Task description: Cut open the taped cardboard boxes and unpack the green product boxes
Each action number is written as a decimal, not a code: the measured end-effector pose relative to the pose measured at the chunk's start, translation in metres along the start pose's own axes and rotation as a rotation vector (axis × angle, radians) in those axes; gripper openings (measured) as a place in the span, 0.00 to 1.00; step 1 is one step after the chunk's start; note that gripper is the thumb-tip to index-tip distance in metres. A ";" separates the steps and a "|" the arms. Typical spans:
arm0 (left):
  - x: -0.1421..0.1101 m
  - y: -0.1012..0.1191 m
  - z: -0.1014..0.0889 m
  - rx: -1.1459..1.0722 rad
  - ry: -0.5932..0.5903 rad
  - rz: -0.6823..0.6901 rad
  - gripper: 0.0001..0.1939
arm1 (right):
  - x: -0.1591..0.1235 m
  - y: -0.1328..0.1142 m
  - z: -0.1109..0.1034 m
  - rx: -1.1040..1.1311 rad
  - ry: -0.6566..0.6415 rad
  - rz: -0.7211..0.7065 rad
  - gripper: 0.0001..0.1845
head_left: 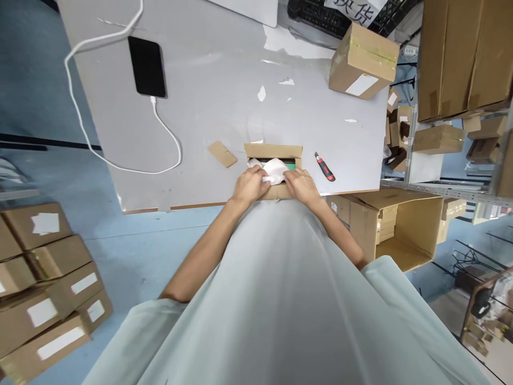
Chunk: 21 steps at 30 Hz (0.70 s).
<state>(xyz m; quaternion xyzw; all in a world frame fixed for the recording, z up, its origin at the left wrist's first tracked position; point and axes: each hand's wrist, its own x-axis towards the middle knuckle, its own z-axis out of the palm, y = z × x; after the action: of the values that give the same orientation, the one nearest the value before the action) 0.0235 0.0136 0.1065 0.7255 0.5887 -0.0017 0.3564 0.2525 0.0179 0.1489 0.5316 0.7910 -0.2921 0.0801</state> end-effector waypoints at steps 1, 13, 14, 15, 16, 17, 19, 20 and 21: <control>0.000 -0.001 0.000 -0.021 0.023 -0.007 0.18 | -0.007 0.005 0.001 0.028 0.049 0.048 0.19; 0.032 0.040 0.015 -0.868 0.049 0.036 0.19 | -0.008 0.046 0.030 0.411 0.308 0.097 0.23; 0.030 0.034 0.014 -0.849 0.098 0.032 0.19 | -0.008 0.050 0.031 0.427 0.352 0.133 0.20; 0.028 0.027 0.013 -0.775 0.153 0.017 0.19 | -0.008 0.054 0.031 0.445 0.398 0.173 0.18; 0.026 0.019 0.012 -0.658 0.188 0.005 0.19 | -0.008 0.058 0.031 0.464 0.439 0.215 0.17; 0.025 0.011 0.012 -0.516 0.188 0.007 0.20 | -0.009 0.060 0.031 0.482 0.467 0.251 0.17; 0.029 0.001 0.014 -0.241 0.100 0.067 0.24 | -0.009 0.063 0.032 0.509 0.486 0.298 0.16; 0.033 0.001 0.015 -0.133 0.038 0.111 0.27 | -0.008 0.062 0.033 0.518 0.485 0.312 0.16; 0.038 0.003 0.018 -0.052 -0.017 0.148 0.29 | -0.008 0.061 0.033 0.524 0.477 0.324 0.16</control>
<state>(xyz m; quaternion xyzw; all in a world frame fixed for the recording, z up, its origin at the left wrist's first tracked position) 0.0449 0.0367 0.0787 0.7577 0.5302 0.0339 0.3790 0.3040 0.0098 0.1028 0.7049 0.5918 -0.3361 -0.1997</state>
